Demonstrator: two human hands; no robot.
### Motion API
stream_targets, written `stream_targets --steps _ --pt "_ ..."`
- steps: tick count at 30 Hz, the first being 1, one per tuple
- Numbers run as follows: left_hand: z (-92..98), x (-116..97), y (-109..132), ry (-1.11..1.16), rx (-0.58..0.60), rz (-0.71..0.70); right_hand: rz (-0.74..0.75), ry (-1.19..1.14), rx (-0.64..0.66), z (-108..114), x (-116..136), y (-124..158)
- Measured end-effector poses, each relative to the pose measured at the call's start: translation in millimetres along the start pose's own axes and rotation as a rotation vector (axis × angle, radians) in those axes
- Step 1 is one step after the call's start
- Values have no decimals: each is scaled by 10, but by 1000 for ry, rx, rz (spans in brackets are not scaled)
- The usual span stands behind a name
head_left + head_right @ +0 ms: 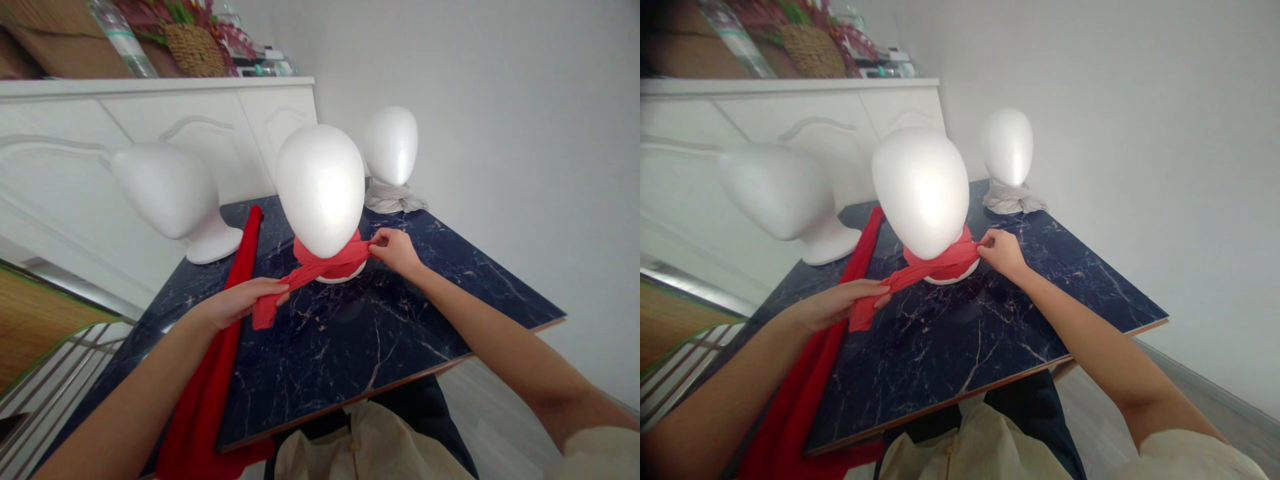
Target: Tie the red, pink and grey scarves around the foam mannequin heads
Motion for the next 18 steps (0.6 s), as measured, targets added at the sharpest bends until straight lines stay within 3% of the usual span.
stream_targets --steps 3,7,9,11,14,18 --pt "-78 115 -4 106 -87 -18 -108 -104 126 -117 -99 25" --pt "-287 232 47 205 -149 -43 -411 -276 464 -268 -345 264" --pt "-407 246 93 239 -144 -66 -447 -342 603 -259 -326 431" --pt "-517 233 131 259 -131 -104 -420 -463 762 -318 -162 647" --pt "-685 194 158 231 -95 -159 -447 -707 967 -575 198 1034" --pt "-894 40 208 71 -68 -298 -569 -1018 907 -982 532 1160"
Point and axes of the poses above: each hand's wrist, its own y-axis away from the middle knuckle, its own z-axis out of the back of the hand, x = y × z, the point moved 10 cm from there along -y, towards the middle knuckle, and after that the axes turned 4 degrees about y, right-handed, at the moved point
